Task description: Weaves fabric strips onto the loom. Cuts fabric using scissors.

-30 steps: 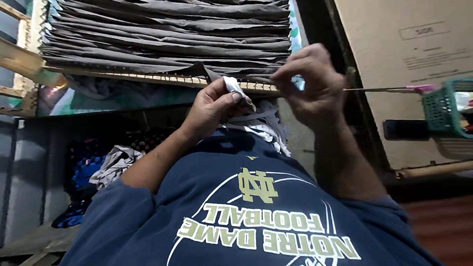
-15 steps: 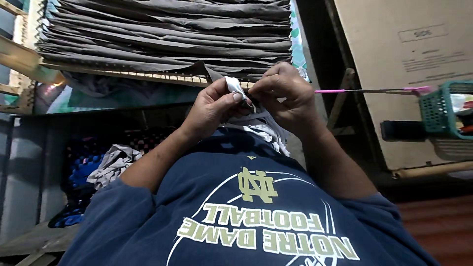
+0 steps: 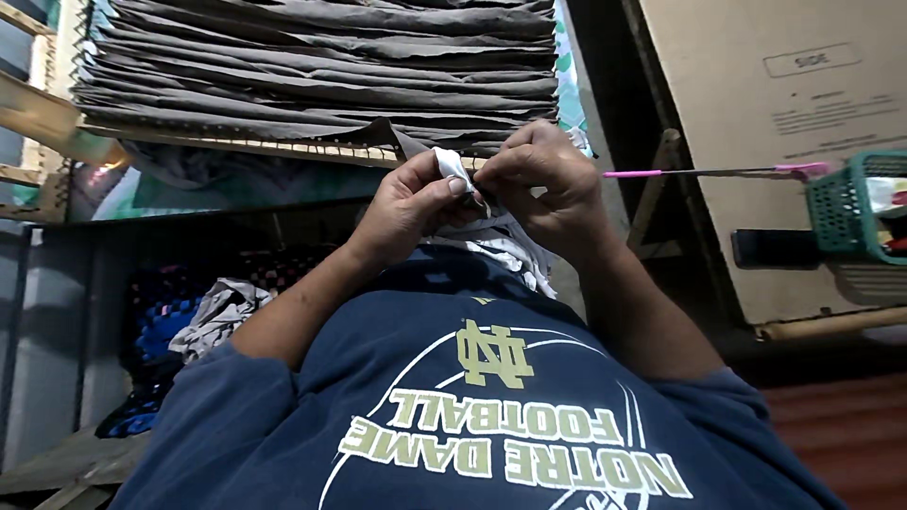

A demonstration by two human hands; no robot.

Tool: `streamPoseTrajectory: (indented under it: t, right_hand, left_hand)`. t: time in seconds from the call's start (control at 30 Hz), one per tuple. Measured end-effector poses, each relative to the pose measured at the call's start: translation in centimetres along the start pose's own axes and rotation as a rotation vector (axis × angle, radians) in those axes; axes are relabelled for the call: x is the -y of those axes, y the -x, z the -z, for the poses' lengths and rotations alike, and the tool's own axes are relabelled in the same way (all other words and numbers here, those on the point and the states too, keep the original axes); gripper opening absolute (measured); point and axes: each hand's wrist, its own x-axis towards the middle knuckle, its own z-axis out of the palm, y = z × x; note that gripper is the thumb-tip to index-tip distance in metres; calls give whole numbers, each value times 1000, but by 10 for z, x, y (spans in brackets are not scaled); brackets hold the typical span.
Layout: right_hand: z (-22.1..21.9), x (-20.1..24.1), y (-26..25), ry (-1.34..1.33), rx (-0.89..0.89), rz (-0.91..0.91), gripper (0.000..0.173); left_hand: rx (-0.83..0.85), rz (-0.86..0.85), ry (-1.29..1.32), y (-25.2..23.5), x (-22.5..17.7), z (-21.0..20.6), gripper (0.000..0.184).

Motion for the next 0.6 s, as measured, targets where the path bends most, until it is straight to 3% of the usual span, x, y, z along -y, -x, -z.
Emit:
streamPoseTrajectory:
  t: [0.6]
  right_hand:
    - [-3, 4, 0, -34, -10, 4, 11]
  left_hand:
    - [19, 117, 97, -2, -2, 2, 15]
